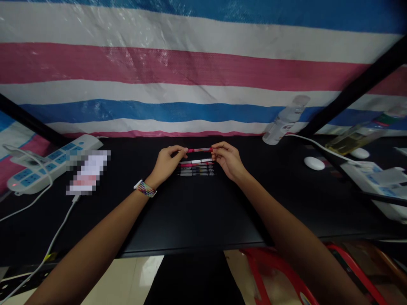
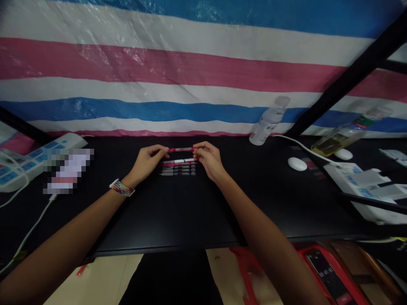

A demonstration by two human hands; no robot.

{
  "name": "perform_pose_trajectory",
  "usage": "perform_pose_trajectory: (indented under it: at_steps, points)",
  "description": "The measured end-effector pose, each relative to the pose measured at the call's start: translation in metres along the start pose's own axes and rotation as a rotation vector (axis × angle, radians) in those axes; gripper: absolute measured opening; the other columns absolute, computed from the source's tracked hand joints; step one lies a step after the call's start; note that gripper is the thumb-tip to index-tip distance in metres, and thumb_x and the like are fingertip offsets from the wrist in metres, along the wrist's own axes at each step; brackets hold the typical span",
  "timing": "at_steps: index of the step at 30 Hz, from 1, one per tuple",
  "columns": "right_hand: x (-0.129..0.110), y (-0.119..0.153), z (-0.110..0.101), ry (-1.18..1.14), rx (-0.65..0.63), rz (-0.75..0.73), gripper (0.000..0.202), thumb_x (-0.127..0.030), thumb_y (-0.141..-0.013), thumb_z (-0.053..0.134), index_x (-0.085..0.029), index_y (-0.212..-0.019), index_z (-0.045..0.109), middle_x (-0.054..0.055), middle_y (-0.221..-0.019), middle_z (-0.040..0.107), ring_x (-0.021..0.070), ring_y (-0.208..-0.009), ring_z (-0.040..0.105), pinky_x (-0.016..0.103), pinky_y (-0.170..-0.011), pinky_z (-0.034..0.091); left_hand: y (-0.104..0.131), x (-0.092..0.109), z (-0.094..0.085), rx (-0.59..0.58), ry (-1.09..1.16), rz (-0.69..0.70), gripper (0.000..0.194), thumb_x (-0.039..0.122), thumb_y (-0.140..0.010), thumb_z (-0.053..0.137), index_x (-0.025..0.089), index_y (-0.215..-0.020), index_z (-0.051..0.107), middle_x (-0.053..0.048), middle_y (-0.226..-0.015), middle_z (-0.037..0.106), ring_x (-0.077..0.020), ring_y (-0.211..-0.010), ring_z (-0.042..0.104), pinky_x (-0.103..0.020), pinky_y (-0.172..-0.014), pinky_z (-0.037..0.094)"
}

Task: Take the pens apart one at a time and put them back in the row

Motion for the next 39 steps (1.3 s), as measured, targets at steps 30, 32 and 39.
perform_pose_trajectory:
  at_steps: [30,32,39]
  points:
    - [0.0,0.002,0.009,-0.055,-0.02,0.026,0.009,-0.022,-0.07,0.08,-0.022,-0.078,0.077,0.0,-0.071,0.067,0.0141,-0.065,0.056,0.033,-0.068,0.044,0.001,0.016,0.0,-0.002,0.045,0.126,0.013,0.034,-0.088,0.086,0.022,-0.091,0.083,-0.008,-0.1,0.08,-0.0237,-0.098,0.074,-0.038,-0.089,0.057]
    - [0.001,0.001,0.009,-0.055,-0.027,0.039,0.01,-0.023,-0.071,0.08,-0.022,-0.08,0.076,0.0,-0.072,0.067,0.0141,-0.065,0.056,0.033,-0.068,0.044,0.002,0.021,-0.002,0.013,0.024,0.152,0.012,0.033,-0.088,0.086,0.022,-0.09,0.083,-0.007,-0.099,0.079,-0.0233,-0.098,0.073,-0.038,-0.09,0.057]
    - [0.0,0.0,0.009,-0.063,-0.037,0.006,0.012,-0.023,-0.073,0.081,-0.023,-0.084,0.074,0.0,-0.076,0.067,0.0157,-0.072,0.059,0.035,-0.072,0.048,0.001,-0.001,0.003,-0.052,0.185,-0.209,0.034,0.051,-0.087,0.085,0.019,-0.097,0.085,-0.005,-0.079,0.076,-0.0185,-0.072,0.067,-0.03,-0.066,0.052]
Point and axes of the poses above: each hand's wrist, its own y-axis away from the middle knuckle, its own z-axis out of the palm, x = y × z, the point moved 6 cm from there along -y, towards the middle knuckle
